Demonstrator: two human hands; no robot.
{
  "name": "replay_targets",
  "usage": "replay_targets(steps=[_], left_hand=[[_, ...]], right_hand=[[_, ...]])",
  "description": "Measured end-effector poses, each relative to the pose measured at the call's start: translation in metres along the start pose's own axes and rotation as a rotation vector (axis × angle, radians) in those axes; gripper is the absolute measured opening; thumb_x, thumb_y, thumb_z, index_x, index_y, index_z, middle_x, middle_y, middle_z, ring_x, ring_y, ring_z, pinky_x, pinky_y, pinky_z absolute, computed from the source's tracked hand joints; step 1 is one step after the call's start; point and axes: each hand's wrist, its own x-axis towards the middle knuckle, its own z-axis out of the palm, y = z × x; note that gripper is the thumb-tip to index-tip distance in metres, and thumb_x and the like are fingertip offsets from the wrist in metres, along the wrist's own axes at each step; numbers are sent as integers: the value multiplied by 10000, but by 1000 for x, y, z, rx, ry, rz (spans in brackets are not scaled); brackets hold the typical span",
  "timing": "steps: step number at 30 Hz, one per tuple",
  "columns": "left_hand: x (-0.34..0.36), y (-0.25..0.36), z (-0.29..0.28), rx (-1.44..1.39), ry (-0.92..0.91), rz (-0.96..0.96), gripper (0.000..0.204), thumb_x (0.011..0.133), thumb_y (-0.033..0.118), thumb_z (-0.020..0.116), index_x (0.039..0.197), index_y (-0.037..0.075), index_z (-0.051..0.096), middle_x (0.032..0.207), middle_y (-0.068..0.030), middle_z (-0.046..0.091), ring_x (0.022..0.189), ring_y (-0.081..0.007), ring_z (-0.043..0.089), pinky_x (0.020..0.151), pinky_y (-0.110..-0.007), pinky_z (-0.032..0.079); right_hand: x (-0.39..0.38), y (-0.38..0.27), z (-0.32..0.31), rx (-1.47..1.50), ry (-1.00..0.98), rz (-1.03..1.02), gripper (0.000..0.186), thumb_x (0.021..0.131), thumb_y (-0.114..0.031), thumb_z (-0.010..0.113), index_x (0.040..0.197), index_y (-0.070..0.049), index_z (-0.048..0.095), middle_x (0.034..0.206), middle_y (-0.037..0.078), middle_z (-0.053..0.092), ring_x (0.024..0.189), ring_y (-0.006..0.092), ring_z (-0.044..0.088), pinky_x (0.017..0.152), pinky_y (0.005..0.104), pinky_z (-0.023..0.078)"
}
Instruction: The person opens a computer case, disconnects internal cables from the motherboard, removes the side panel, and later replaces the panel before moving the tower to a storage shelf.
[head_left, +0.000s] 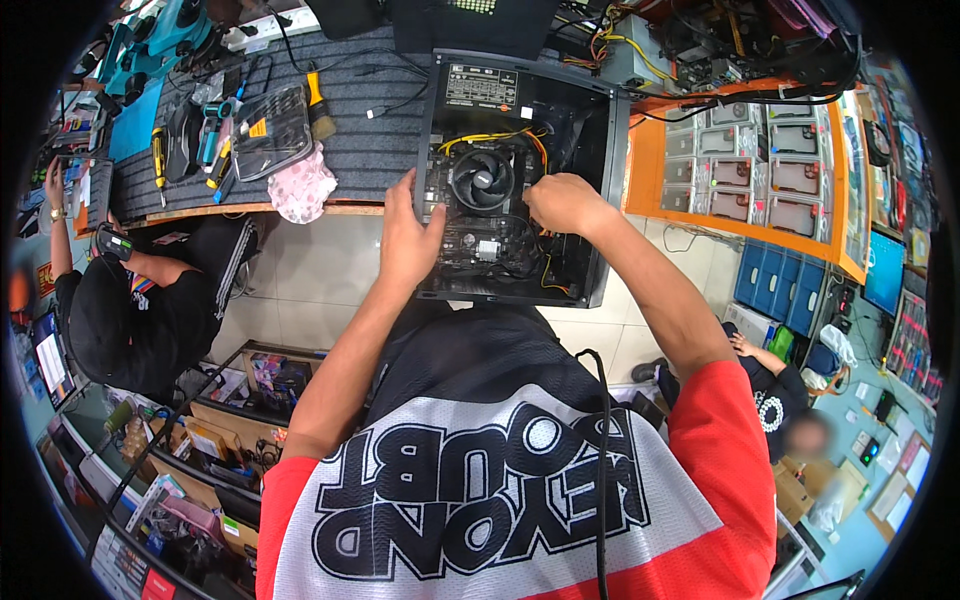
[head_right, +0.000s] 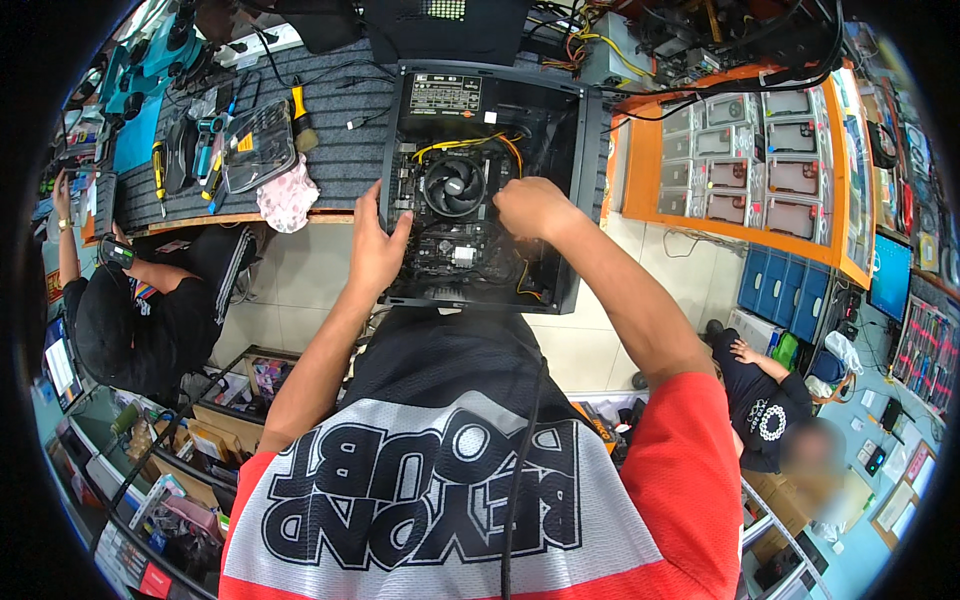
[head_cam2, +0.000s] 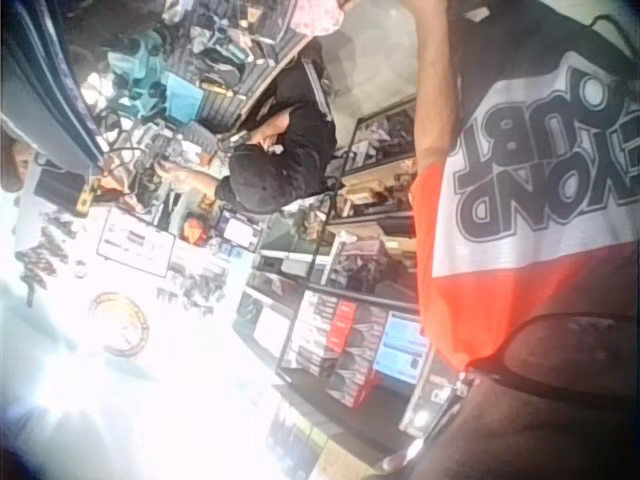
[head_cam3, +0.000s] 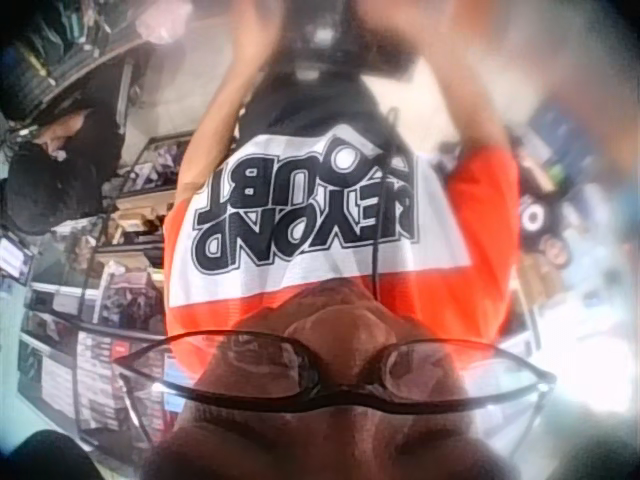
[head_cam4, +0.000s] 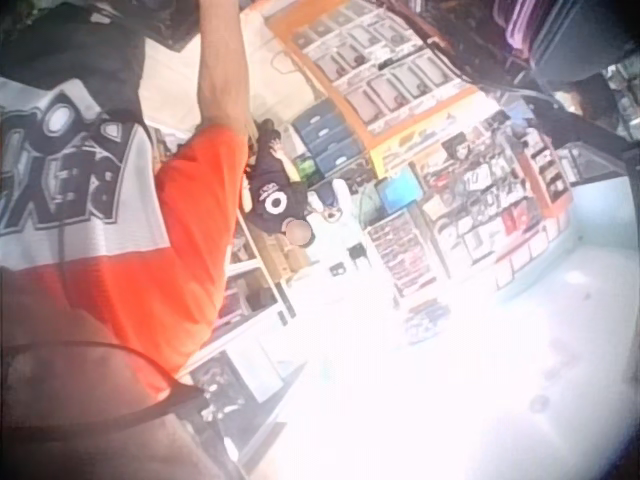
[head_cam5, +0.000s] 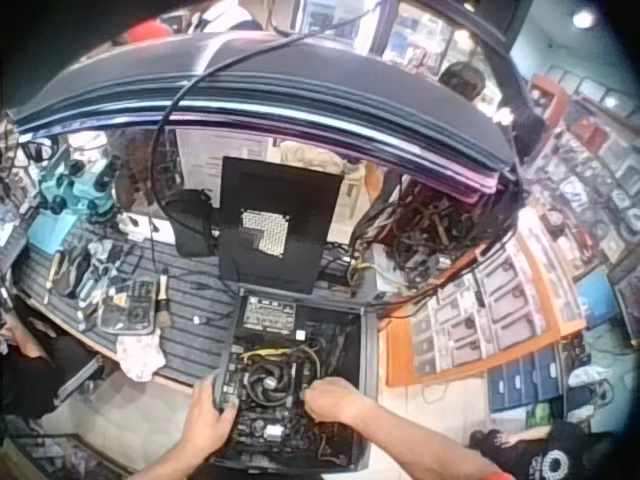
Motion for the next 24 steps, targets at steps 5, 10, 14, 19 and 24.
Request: replay_targets(steps=[5, 10, 14, 19, 24], left_hand=[[-2, 17, -3, 83, 26, 7, 655, 972, 110, 726, 1550, -49, 462, 1459, -281, 546, 1357, -468, 556, 1163, -502, 457], [-10, 73, 22, 168, -230, 513, 583, 954, 138, 728, 1488, -19, 554, 1425, -226, 632, 1345, -400, 595, 1155, -513, 459], [-18, 49, 91, 123, -512, 269, 539, 993, 282, 718, 1421, -32, 627, 1423, -224, 660, 1353, -392, 607, 1166, -522, 444], [-9, 57, 101, 223, -837, 146, 502, 997, 361, 702, 1350, 4, 709, 1379, -211, 701, 1349, -388, 621, 1169, -539, 431], [-18, 41, 107, 259, -820, 215, 491, 993, 375, 700, 1348, 38, 727, 1356, -191, 719, 1336, -392, 629, 1163, -550, 428]], right_hand=[[3, 4, 2, -260, -40, -191, 219, 856, -184, 742, 981, -36, 845, 1043, 148, 817, 1143, 337, 736, 965, 467, 591], [-2, 14, -11, -290, -157, -300, 221, 898, -187, 691, 1006, -74, 847, 1060, 119, 786, 1140, 312, 691, 933, 457, 568], [8, 15, -30, -187, -373, -257, 227, 900, -169, 687, 1028, -63, 842, 1037, 140, 807, 1044, 344, 749, 921, 482, 574], [22, 19, -12, -70, -265, -223, 227, 873, -127, 750, 1065, -43, 839, 1004, 151, 819, 1023, 368, 781, 891, 514, 612], [47, 1, 19, -378, -396, -211, 281, 817, -129, 854, 1086, -49, 855, 1147, 146, 829, 1098, 341, 796, 878, 479, 643]])
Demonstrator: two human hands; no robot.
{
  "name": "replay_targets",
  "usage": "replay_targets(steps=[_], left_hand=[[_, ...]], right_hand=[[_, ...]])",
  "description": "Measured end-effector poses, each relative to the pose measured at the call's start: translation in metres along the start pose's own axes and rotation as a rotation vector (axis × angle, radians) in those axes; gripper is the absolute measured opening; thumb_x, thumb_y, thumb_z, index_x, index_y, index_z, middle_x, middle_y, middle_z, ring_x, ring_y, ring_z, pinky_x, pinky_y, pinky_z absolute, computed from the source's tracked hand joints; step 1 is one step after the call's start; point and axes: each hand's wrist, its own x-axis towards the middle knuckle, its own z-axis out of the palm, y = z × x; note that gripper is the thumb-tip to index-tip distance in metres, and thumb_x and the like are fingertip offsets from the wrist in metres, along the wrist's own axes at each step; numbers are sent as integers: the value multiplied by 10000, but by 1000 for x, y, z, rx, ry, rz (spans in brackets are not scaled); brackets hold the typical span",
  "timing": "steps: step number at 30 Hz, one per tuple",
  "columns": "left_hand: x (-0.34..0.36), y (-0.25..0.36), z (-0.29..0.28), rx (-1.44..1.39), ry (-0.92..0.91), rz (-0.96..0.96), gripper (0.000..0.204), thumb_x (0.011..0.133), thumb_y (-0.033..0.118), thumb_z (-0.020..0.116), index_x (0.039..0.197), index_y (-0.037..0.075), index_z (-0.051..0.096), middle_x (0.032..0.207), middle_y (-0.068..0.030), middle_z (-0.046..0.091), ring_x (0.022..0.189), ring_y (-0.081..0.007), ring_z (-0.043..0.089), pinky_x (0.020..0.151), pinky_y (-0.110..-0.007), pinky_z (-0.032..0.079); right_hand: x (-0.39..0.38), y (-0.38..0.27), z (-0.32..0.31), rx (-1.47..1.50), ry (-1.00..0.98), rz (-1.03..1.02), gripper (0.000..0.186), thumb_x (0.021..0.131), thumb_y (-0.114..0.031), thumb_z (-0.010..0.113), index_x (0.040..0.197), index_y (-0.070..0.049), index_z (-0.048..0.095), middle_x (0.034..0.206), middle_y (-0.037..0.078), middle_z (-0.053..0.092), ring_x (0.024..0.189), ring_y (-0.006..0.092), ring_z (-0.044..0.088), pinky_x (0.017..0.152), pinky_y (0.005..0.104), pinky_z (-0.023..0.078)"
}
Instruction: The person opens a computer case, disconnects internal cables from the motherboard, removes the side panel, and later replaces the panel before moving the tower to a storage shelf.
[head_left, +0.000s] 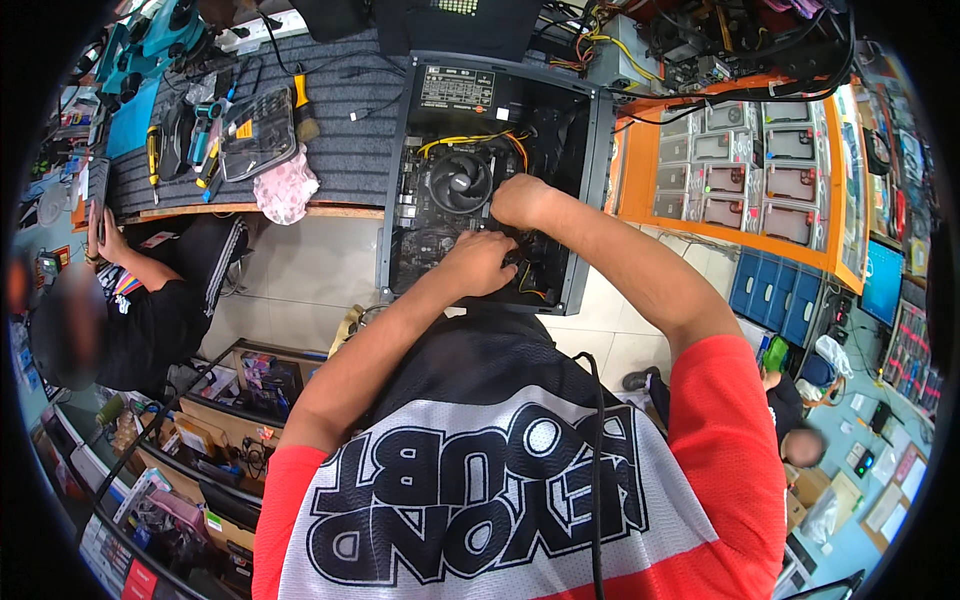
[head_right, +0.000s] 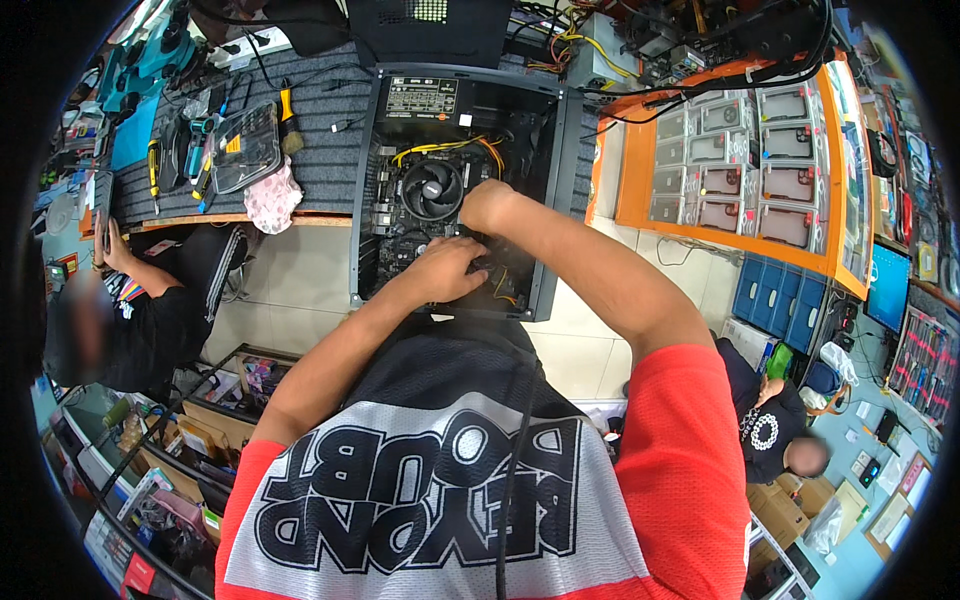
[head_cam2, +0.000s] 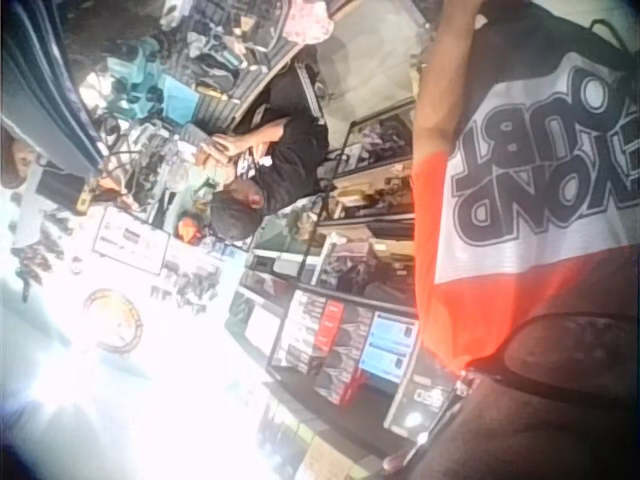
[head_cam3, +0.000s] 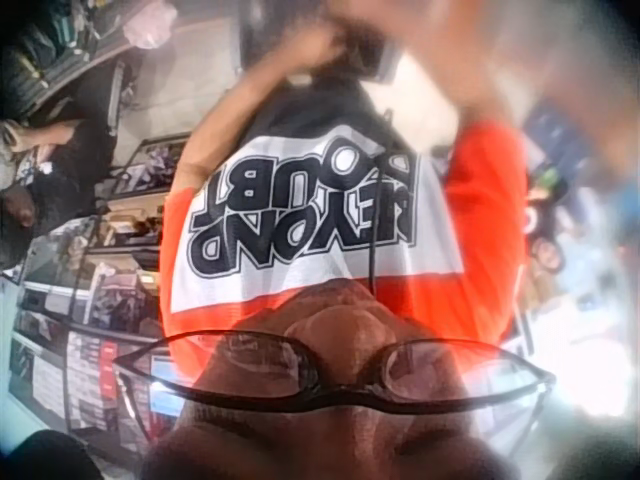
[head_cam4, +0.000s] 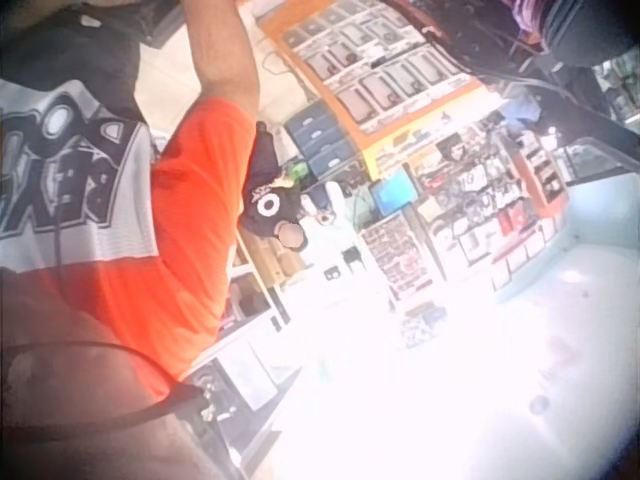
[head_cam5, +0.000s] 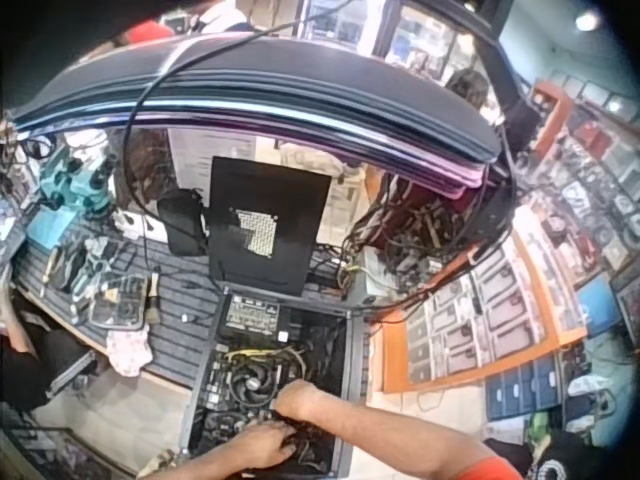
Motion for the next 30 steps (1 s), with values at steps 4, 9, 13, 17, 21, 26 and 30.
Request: replay_targets(steps=[4, 9, 13, 17, 21, 26, 30], left_hand=[[-3, 1, -5, -75, 13, 16, 479, 995, 359, 700, 1348, 36, 730, 1357, -196, 724, 1328, -392, 641, 1155, -532, 445], [-6, 6, -14, -98, 8, 27, 468, 994, 345, 702, 1334, 26, 738, 1336, -206, 739, 1291, -397, 669, 1134, -519, 479], [-10, 3, -8, -96, 10, 56, 464, 980, 333, 713, 1322, 20, 744, 1308, -210, 753, 1263, -408, 685, 1103, -532, 512], [-12, -1, -6, -115, 45, 82, 473, 967, 332, 719, 1317, 15, 744, 1304, -214, 755, 1255, -410, 694, 1099, -527, 524], [-12, -1, -9, -156, 2, 64, 475, 965, 329, 719, 1314, 9, 742, 1297, -208, 760, 1244, -408, 702, 1106, -521, 523], [-5, -4, -6, -136, -55, 17, 492, 962, 331, 722, 1341, 17, 725, 1311, -199, 756, 1259, -413, 693, 1108, -540, 518], [-7, -9, -3, -115, -39, 45, 519, 961, 341, 725, 1373, 25, 705, 1337, -208, 738, 1281, -426, 673, 1116, -549, 511]], right_hand=[[-3, 1, -14, 4, -141, 7, 323, 826, -154, 866, 1128, -41, 851, 1175, 154, 825, 1131, 357, 787, 922, 485, 637], [2, -2, -20, -6, -234, 7, 349, 855, -163, 856, 1180, -39, 842, 1216, 152, 819, 1167, 350, 779, 960, 470, 626], [2, -3, -16, -46, -221, -8, 358, 884, -203, 845, 1194, -24, 829, 1246, 174, 805, 1193, 352, 767, 971, 479, 616], [8, 17, -13, -16, -333, -17, 379, 918, -240, 813, 1220, -10, 809, 1216, 197, 800, 1170, 371, 761, 973, 470, 604], [-14, 51, -4, 429, -115, -74, 368, 951, -231, 760, 1240, -6, 786, 1149, 201, 797, 1115, 403, 749, 972, 460, 588], [-31, 42, 24, 617, 139, -194, 332, 926, -211, 761, 1173, 10, 771, 995, 163, 812, 942, 337, 782, 855, 452, 588], [-34, 36, 8, 632, -19, -31, 299, 962, -207, 749, 1162, 15, 760, 1008, 154, 812, 922, 326, 782, 844, 455, 589]])
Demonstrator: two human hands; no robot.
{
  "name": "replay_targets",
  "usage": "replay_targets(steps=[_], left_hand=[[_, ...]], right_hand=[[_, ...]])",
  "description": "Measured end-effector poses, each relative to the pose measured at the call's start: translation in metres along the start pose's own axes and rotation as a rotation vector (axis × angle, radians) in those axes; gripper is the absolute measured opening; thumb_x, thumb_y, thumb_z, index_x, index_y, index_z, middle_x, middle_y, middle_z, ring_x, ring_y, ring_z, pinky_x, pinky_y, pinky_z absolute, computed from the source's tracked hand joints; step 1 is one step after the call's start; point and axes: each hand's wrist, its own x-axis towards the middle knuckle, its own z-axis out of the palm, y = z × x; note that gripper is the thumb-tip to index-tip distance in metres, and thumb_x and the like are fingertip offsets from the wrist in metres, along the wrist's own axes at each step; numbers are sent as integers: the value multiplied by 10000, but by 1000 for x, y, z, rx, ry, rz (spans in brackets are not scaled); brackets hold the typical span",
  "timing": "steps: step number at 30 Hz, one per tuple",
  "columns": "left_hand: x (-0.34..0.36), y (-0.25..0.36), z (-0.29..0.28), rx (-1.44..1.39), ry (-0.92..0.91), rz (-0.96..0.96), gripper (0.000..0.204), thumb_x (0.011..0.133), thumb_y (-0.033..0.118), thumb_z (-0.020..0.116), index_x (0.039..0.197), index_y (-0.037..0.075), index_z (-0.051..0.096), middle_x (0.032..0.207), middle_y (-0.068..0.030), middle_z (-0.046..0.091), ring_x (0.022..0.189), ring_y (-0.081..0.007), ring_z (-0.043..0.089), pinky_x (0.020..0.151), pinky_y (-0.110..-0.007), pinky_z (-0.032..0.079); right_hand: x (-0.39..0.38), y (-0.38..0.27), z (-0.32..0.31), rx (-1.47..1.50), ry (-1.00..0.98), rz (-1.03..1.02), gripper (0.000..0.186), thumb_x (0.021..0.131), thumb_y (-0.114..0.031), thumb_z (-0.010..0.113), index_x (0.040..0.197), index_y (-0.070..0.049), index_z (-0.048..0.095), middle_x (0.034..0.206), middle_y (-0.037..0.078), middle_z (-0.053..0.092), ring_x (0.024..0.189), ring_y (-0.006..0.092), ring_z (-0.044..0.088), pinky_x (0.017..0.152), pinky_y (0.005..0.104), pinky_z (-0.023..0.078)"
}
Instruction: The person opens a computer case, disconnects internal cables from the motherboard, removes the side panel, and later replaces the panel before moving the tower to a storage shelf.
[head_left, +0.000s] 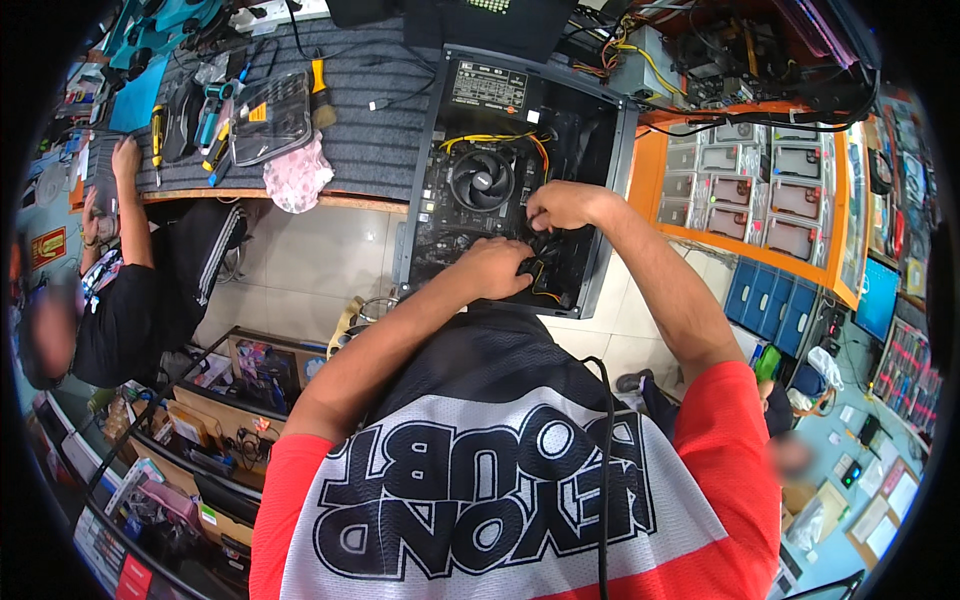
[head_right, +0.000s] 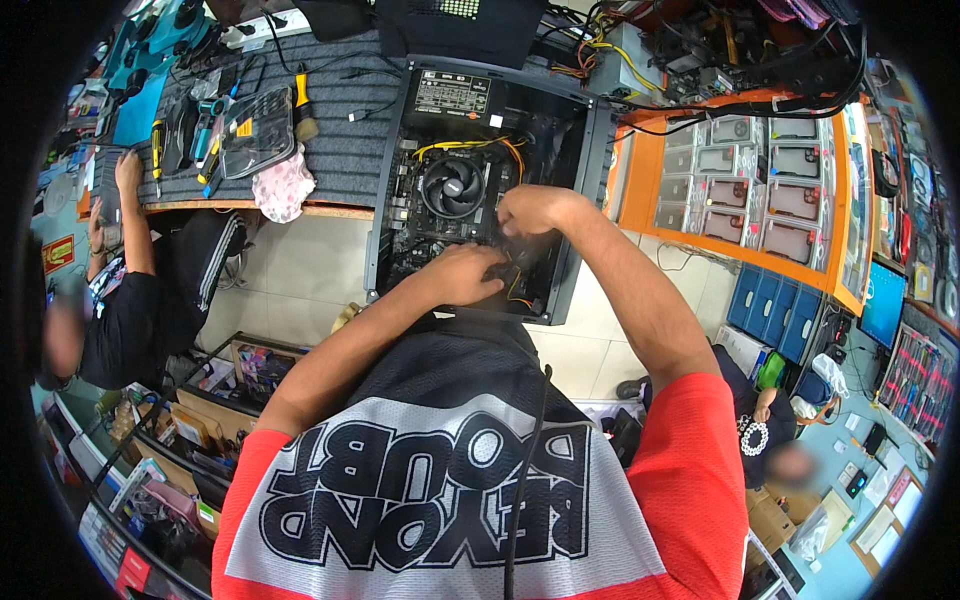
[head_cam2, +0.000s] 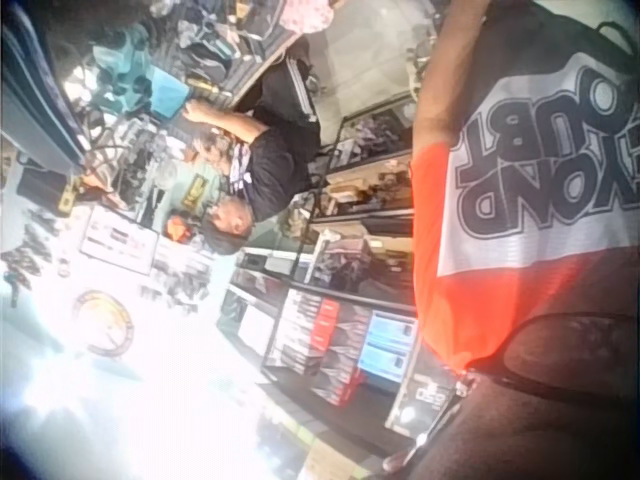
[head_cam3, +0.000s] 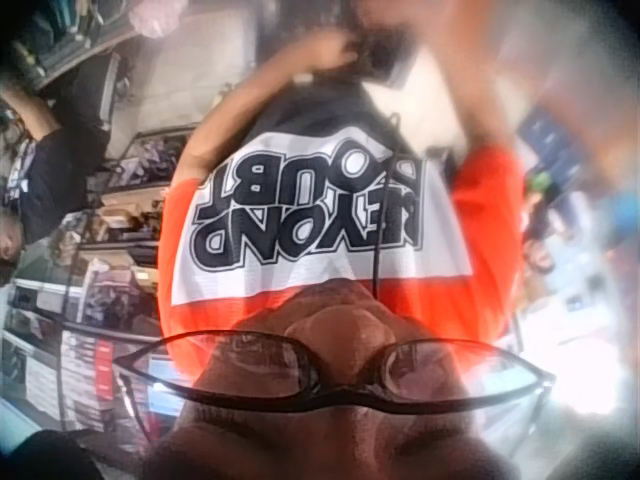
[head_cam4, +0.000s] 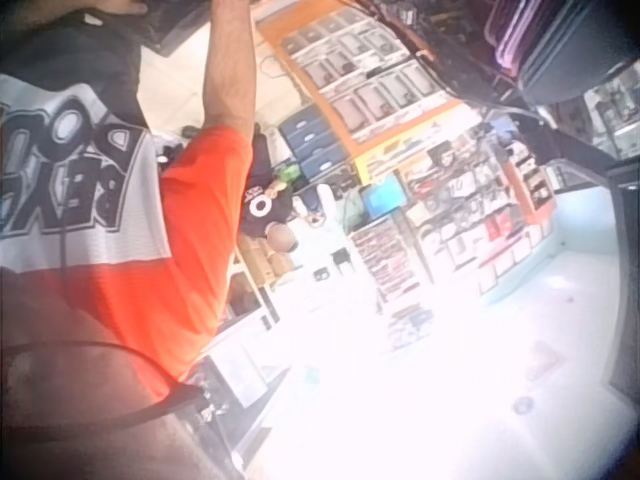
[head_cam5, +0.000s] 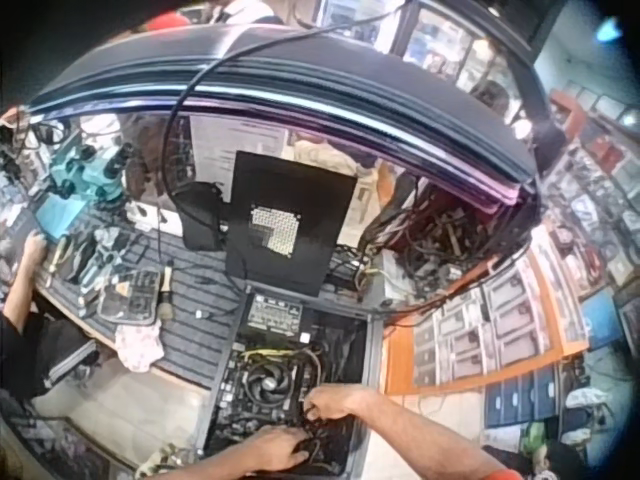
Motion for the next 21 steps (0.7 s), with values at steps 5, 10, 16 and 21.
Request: replay_targets(steps=[5, 10, 16, 21], left_hand=[[-7, -13, 1, 111, 82, 96, 491, 966, 309, 740, 1369, 32, 699, 1364, -210, 715, 1282, -412, 662, 1132, -535, 492], [-38, 18, -109, 61, 550, 263, 276, 972, 187, 731, 1194, 24, 737, 1290, -175, 734, 1209, -377, 676, 1052, -491, 521], [-5, -54, -161, 155, 1208, 36, 476, 998, 203, 734, 1404, -24, 630, 1326, -263, 669, 1246, -445, 626, 1121, -523, 472], [21, -90, -135, -622, 998, -243, 630, 899, 274, 736, 1402, -90, 623, 1371, -309, 681, 1294, -461, 650, 1113, -476, 505]], right_hand=[[-8, -38, -10, 481, 230, 233, 244, 1044, -203, 687, 1119, 18, 756, 1008, 205, 802, 943, 356, 783, 855, 475, 594], [5, -11, 35, 176, 378, 148, 271, 991, -224, 721, 1082, 27, 769, 1058, 265, 777, 1042, 447, 748, 929, 506, 583], [1, -24, 38, 46, 338, 178, 282, 965, -225, 750, 1078, 32, 782, 1054, 266, 779, 1053, 451, 749, 961, 499, 582], [6, -25, 35, 555, 570, 247, 311, 1013, -261, 757, 1037, 49, 750, 890, 200, 790, 851, 348, 792, 794, 410, 599]])
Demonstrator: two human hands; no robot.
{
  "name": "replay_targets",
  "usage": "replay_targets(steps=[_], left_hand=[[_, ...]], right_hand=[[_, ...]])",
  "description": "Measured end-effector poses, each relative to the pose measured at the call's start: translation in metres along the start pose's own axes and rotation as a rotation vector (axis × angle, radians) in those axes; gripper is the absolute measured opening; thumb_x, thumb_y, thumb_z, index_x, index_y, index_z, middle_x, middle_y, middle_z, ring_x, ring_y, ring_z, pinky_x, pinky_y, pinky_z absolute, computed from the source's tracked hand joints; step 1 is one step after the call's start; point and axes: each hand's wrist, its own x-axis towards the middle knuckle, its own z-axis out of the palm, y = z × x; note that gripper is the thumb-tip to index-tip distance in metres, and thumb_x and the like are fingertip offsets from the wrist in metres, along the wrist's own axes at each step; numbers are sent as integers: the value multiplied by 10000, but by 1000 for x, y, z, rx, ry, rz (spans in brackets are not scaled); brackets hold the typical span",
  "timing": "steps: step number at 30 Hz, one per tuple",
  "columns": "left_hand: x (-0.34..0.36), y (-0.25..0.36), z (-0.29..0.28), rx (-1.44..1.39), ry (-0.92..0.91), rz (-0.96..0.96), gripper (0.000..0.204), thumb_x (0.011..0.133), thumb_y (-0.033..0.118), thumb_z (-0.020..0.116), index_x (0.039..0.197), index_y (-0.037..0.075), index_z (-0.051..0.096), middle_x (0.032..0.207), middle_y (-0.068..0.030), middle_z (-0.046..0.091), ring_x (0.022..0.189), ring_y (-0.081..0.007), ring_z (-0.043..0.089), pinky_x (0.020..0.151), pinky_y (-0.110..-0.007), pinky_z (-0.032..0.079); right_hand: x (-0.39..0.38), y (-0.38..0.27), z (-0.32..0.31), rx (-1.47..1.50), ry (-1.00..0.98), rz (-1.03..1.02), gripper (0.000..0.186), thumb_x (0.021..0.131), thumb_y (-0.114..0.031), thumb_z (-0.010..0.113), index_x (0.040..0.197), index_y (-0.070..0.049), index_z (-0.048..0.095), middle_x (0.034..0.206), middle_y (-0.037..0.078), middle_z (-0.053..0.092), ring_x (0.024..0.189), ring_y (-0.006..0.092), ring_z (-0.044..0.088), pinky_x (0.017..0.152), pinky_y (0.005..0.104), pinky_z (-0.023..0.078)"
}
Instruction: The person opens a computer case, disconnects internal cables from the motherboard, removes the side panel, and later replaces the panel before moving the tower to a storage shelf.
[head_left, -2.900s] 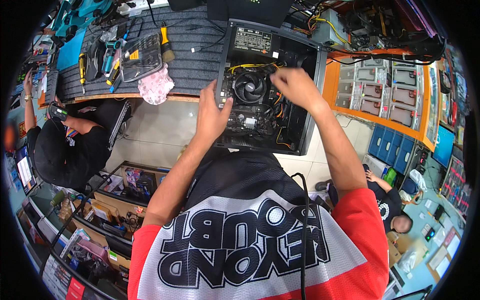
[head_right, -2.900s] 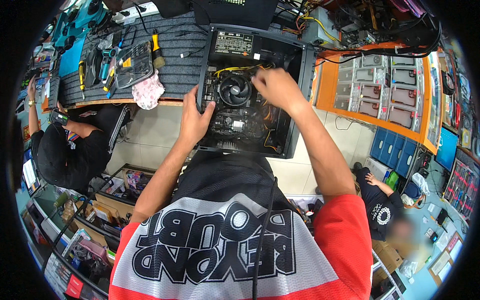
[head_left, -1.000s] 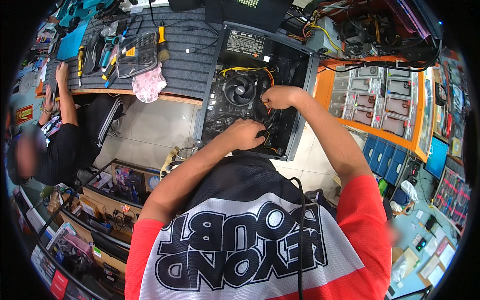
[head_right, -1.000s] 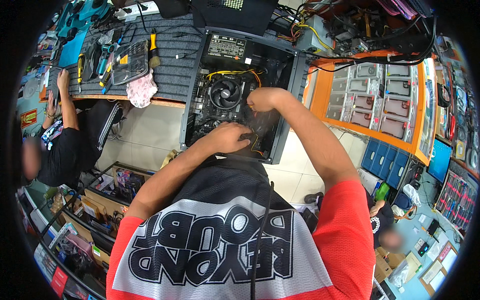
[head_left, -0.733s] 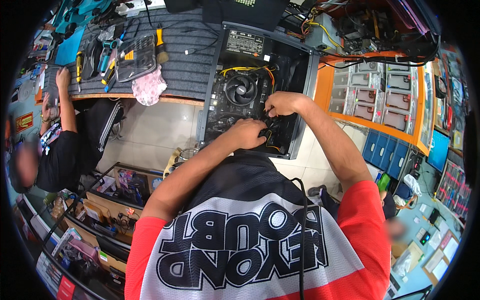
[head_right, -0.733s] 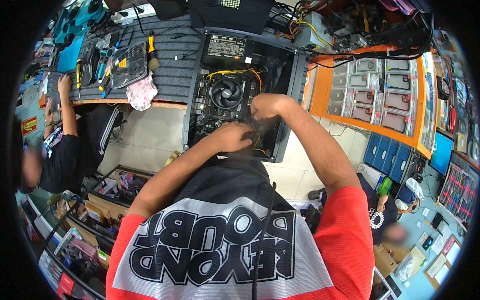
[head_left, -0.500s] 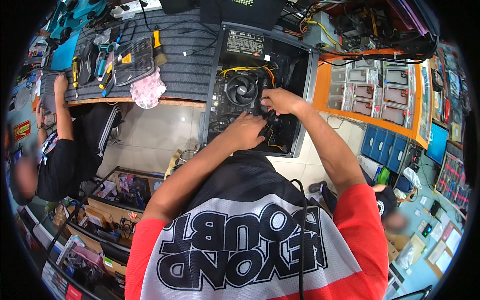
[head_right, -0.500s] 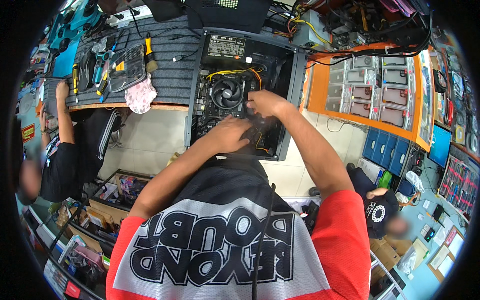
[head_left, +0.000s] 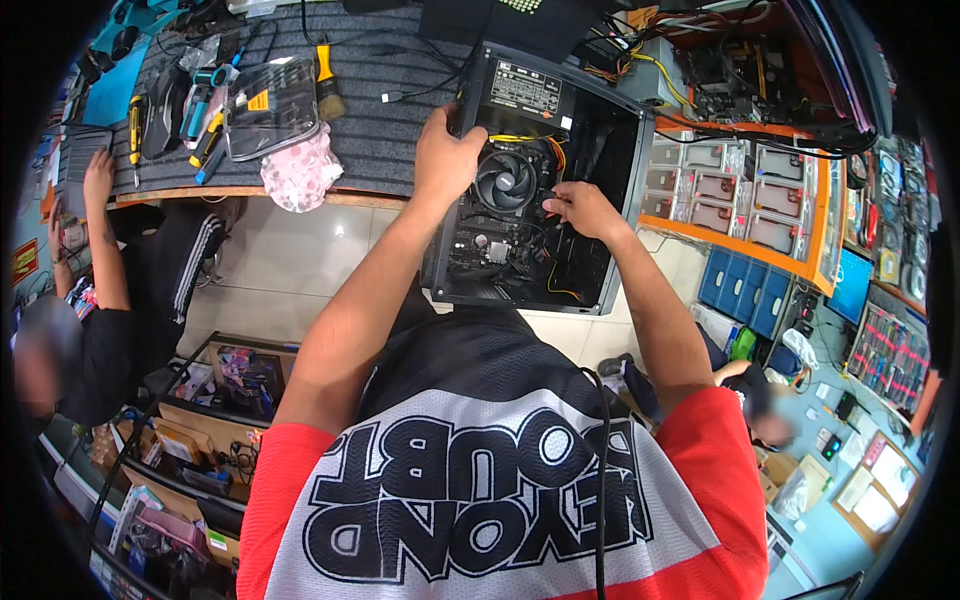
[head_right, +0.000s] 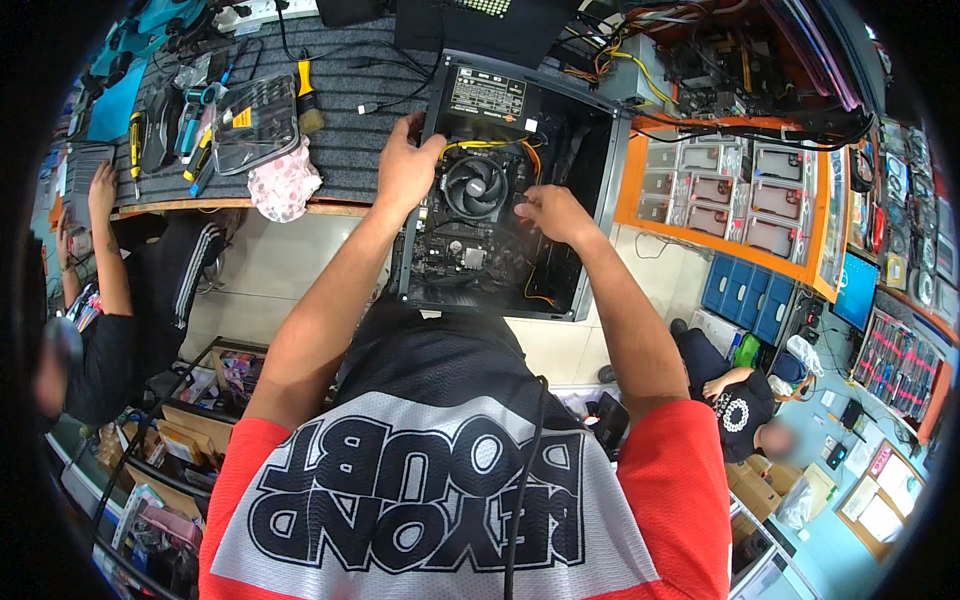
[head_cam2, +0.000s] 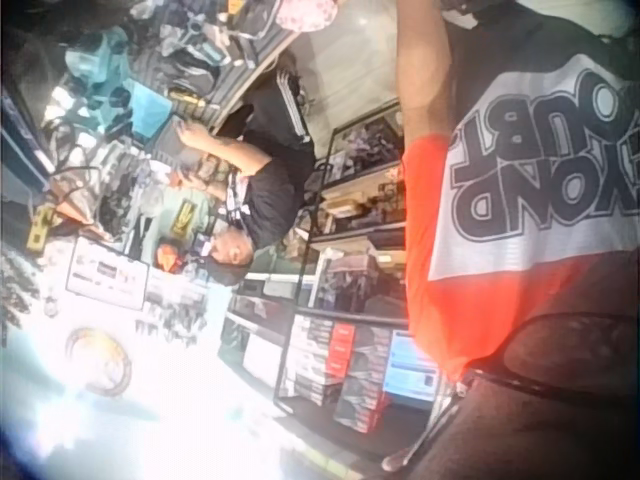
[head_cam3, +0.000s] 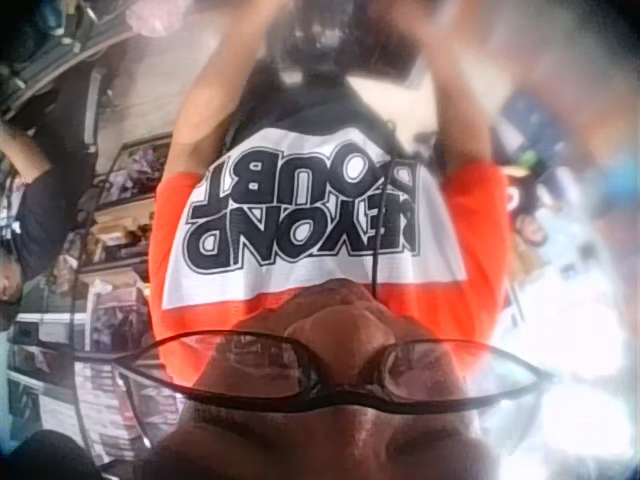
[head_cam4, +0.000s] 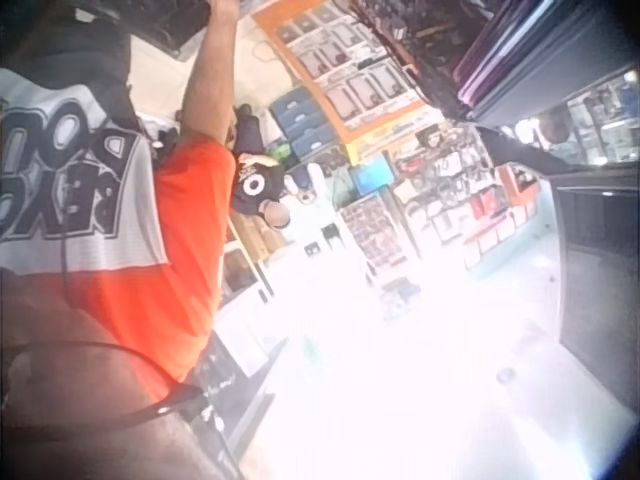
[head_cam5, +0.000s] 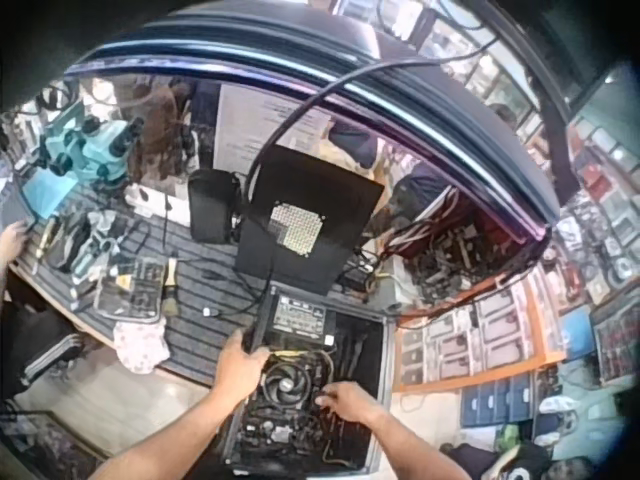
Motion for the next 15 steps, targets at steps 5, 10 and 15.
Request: replay_targets(steps=[5, 10, 15], left_hand=[[1, 2, -1, 49, 0, -10, 575, 925, 201, 737, 1395, -109, 621, 1317, -249, 749, 1231, -322, 724, 1089, -384, 522], [2, 7, -3, 77, 3, -17, 572, 923, 209, 739, 1392, -101, 629, 1316, -249, 753, 1224, -345, 727, 1084, -396, 524], [2, 8, -6, 59, 1, -14, 555, 924, 206, 736, 1380, -95, 639, 1296, -244, 760, 1201, -336, 733, 1064, -395, 533]], right_hand=[[-10, 2, 16, -303, 38, -20, 293, 1002, -257, 760, 1001, 36, 776, 986, 210, 783, 959, 339, 762, 891, 420, 596], [-18, 10, 29, -503, 85, -90, 337, 968, -326, 779, 1029, 4, 812, 1103, 238, 767, 1138, 402, 720, 1028, 462, 569], [-5, -14, 19, -402, 23, 179, 342, 958, -343, 787, 1044, -13, 816, 1031, 218, 788, 1021, 412, 762, 957, 481, 594]])
